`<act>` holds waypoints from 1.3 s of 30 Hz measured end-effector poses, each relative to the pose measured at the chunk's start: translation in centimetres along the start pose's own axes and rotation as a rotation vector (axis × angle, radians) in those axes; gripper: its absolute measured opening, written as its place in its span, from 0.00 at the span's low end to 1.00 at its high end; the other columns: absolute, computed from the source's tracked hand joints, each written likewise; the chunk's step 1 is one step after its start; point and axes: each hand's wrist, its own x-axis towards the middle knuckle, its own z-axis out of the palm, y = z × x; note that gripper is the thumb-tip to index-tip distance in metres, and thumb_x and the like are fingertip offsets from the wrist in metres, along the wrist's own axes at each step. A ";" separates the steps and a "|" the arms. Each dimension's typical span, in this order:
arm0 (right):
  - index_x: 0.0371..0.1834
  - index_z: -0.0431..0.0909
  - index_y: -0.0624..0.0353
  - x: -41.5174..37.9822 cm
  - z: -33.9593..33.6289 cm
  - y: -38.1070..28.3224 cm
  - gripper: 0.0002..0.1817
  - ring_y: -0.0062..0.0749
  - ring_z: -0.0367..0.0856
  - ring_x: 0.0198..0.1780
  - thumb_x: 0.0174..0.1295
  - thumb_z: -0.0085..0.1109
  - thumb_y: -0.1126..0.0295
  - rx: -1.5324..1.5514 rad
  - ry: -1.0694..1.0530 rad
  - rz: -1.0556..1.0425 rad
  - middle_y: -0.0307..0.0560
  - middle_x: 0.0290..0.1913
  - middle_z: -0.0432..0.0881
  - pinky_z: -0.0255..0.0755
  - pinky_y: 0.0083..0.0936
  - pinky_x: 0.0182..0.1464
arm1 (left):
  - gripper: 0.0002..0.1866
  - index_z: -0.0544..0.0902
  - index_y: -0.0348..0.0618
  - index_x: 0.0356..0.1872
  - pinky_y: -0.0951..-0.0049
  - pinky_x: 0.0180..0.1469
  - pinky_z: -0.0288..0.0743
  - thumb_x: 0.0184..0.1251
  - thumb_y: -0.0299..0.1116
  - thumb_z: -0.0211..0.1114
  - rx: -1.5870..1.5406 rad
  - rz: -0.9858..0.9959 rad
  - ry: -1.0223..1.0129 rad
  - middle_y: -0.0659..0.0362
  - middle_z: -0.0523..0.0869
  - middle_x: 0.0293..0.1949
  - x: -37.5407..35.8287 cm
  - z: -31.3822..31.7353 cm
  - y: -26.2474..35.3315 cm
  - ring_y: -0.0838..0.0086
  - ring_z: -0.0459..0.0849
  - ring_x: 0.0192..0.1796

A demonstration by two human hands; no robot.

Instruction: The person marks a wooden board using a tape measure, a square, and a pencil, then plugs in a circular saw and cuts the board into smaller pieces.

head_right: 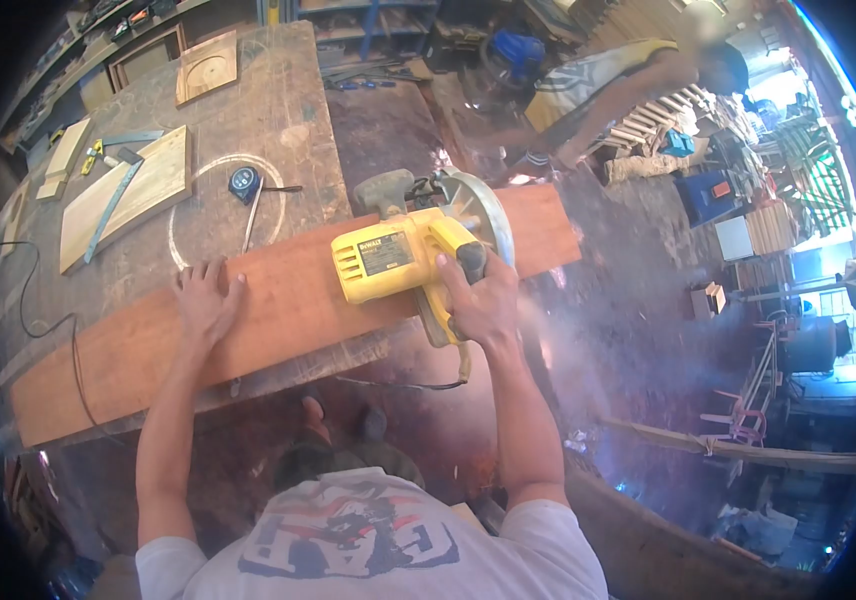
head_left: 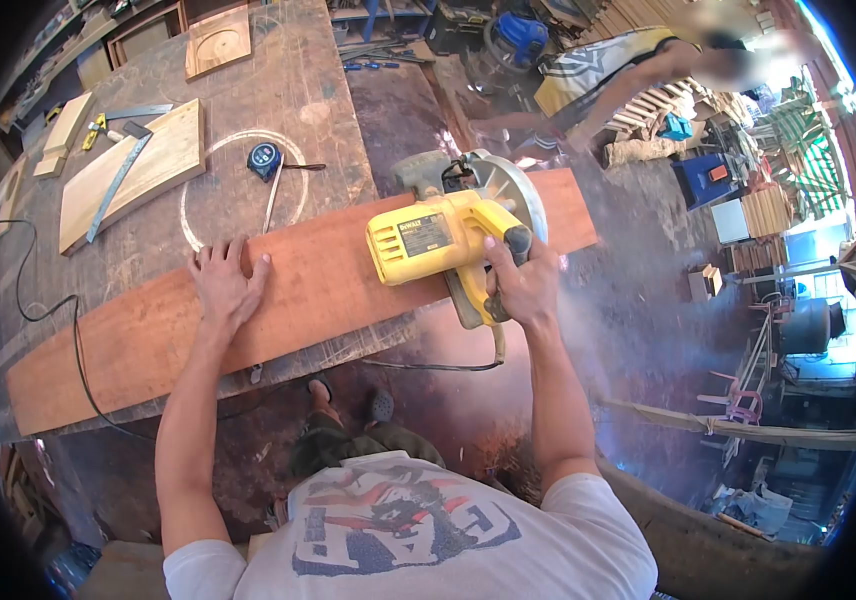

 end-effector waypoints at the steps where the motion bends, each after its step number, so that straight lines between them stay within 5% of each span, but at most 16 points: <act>1: 0.47 0.85 0.68 -0.1 -0.1 -0.1 0.16 0.20 0.78 0.20 0.69 0.69 0.63 0.005 0.002 0.004 0.39 0.22 0.81 0.72 0.24 0.24 | 0.30 0.84 0.44 0.62 0.39 0.77 0.52 0.71 0.56 0.62 0.001 -0.002 -0.004 0.50 0.85 0.57 -0.3 -0.2 0.2 0.51 0.77 0.64; 7: 0.47 0.85 0.68 0.1 -0.3 -0.9 0.20 0.24 0.81 0.21 0.67 0.70 0.59 -0.081 0.014 -0.034 0.43 0.23 0.83 0.76 0.28 0.26 | 0.30 0.83 0.43 0.63 0.40 0.78 0.52 0.70 0.56 0.63 0.019 -0.005 -0.007 0.50 0.85 0.58 -2.4 -1.1 1.0 0.52 0.77 0.65; 13: 0.48 0.85 0.68 8.5 0.4 -2.4 0.22 0.30 0.85 0.23 0.63 0.72 0.57 -0.130 -0.018 -0.089 0.48 0.24 0.85 0.79 0.31 0.29 | 0.31 0.83 0.44 0.63 0.40 0.78 0.52 0.69 0.57 0.63 0.027 0.013 -0.010 0.50 0.86 0.58 0.2 -0.6 2.3 0.51 0.77 0.66; 18: 0.54 0.82 0.68 6.8 -1.4 1.5 0.23 0.31 0.85 0.22 0.60 0.69 0.62 -0.052 -0.069 -0.051 0.50 0.24 0.86 0.79 0.33 0.27 | 0.31 0.84 0.46 0.62 0.40 0.78 0.53 0.68 0.58 0.64 -0.026 0.004 0.054 0.49 0.87 0.57 -3.2 2.1 3.5 0.51 0.79 0.65; 25: 0.36 0.81 0.72 6.5 -3.0 2.3 0.14 0.30 0.78 0.18 0.58 0.66 0.68 0.197 -0.278 0.175 0.47 0.23 0.81 0.75 0.32 0.21 | 0.28 0.85 0.47 0.60 0.45 0.74 0.58 0.68 0.55 0.66 -0.081 -0.002 0.123 0.49 0.88 0.55 -4.2 2.1 4.1 0.51 0.80 0.64; 30: 0.48 0.79 0.72 7.1 -2.0 0.5 0.17 0.27 0.77 0.18 0.59 0.63 0.71 0.073 -0.164 0.088 0.45 0.23 0.81 0.72 0.31 0.18 | 0.25 0.85 0.45 0.57 0.48 0.73 0.61 0.68 0.52 0.67 -0.144 0.001 0.170 0.49 0.87 0.54 -2.6 1.4 3.2 0.51 0.80 0.62; 34: 0.48 0.79 0.71 10.0 0.2 -0.4 0.17 0.26 0.77 0.17 0.59 0.64 0.71 0.051 -0.156 0.070 0.44 0.23 0.81 0.73 0.31 0.19 | 0.24 0.85 0.45 0.57 0.49 0.72 0.63 0.67 0.49 0.69 -0.216 -0.001 0.213 0.48 0.87 0.52 0.6 1.7 -0.6 0.51 0.80 0.60; 39: 0.45 0.80 0.70 9.6 -5.9 1.9 0.16 0.25 0.78 0.17 0.59 0.67 0.69 0.027 -0.023 0.136 0.43 0.23 0.81 0.74 0.30 0.19 | 0.23 0.84 0.42 0.57 0.48 0.70 0.64 0.66 0.44 0.71 -0.238 0.021 0.279 0.47 0.84 0.55 1.0 2.6 -0.9 0.50 0.77 0.62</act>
